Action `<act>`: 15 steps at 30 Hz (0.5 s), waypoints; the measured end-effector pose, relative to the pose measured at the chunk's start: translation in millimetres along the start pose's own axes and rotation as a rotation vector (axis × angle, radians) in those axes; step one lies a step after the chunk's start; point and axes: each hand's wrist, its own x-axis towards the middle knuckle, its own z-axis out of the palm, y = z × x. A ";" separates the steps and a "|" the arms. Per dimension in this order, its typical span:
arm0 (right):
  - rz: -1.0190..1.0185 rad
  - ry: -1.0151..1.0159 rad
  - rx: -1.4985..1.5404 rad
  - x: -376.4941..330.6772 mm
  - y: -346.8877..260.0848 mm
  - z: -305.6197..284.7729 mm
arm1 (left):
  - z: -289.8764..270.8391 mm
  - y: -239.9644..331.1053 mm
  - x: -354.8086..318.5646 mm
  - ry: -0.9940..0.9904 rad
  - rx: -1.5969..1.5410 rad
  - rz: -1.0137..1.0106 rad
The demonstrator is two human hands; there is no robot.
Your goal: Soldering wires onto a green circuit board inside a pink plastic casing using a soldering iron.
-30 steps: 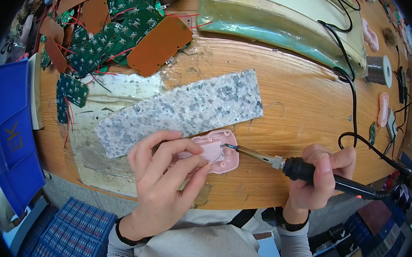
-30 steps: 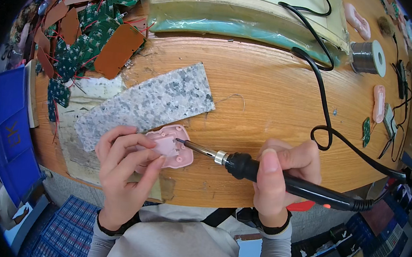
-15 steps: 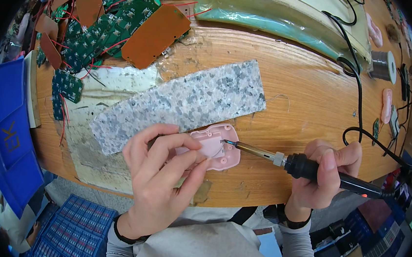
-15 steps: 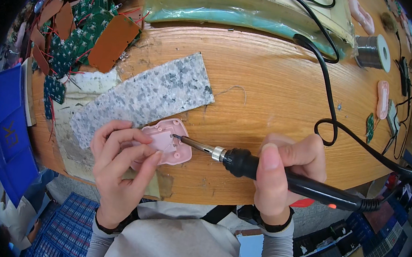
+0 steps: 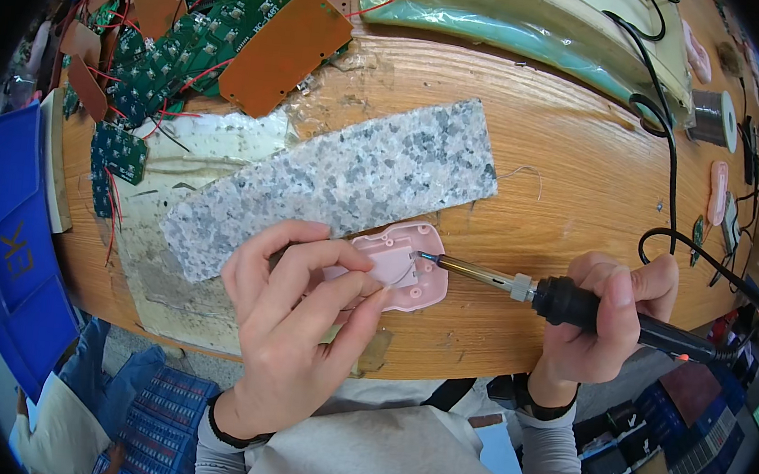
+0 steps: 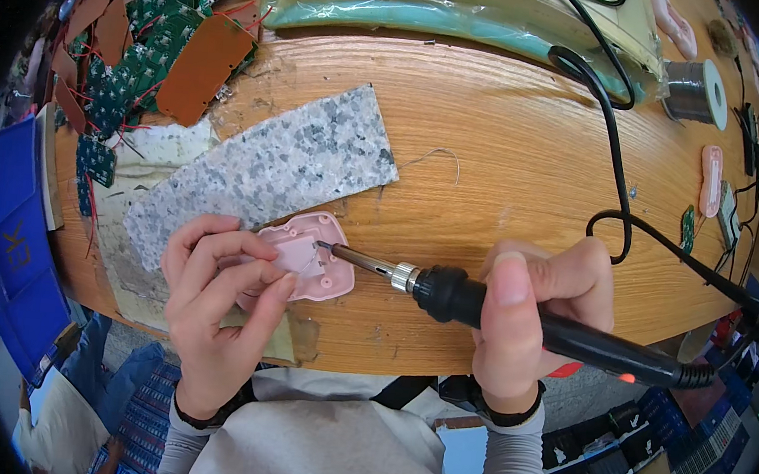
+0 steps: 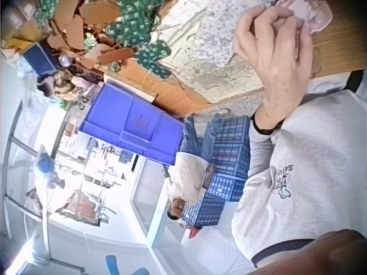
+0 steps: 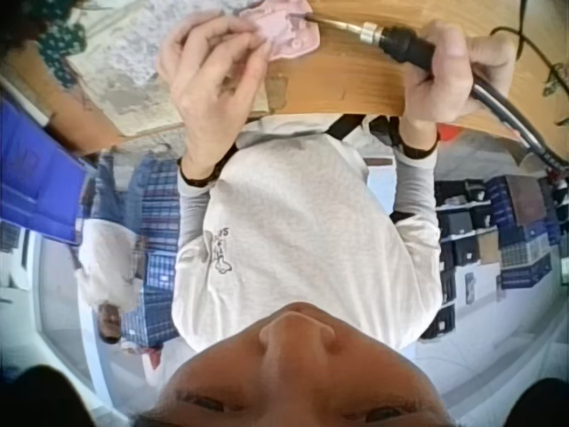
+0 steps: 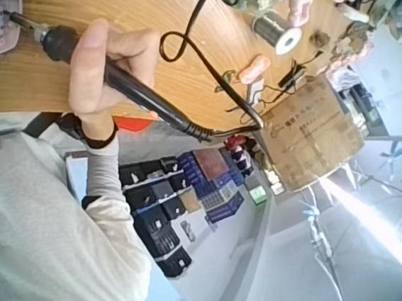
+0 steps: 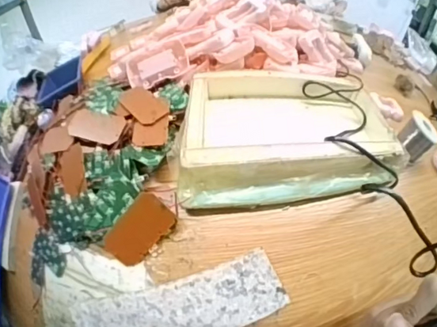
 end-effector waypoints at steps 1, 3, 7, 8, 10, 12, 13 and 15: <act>0.001 0.000 -0.001 0.0 0.4 0.0 | 0.3 -0.3 0.0 0.002 -0.007 -0.003; -0.007 0.028 -0.007 -0.1 1.5 0.0 | -0.3 -0.5 0.3 0.001 -0.009 -0.001; -0.010 0.019 0.015 -0.6 1.1 -1.6 | -1.8 -0.9 -0.4 -0.007 -0.021 -0.003; -0.030 0.052 0.006 -1.0 2.5 -1.3 | -2.5 -1.6 -0.3 -0.006 -0.021 -0.004; -0.049 0.088 -0.004 -0.6 4.3 -3.2 | -3.0 -2.5 1.5 -0.025 -0.015 0.042; -0.093 0.028 0.031 0.5 4.2 -7.4 | -5.3 0.1 0.4 -0.041 -0.021 0.033; -0.092 0.026 0.036 0.1 3.9 -8.1 | -7.6 2.1 -0.8 -0.055 -0.025 0.023; -0.139 0.016 0.027 -2.0 5.2 -9.9 | -8.6 5.4 -1.4 -0.058 -0.017 0.020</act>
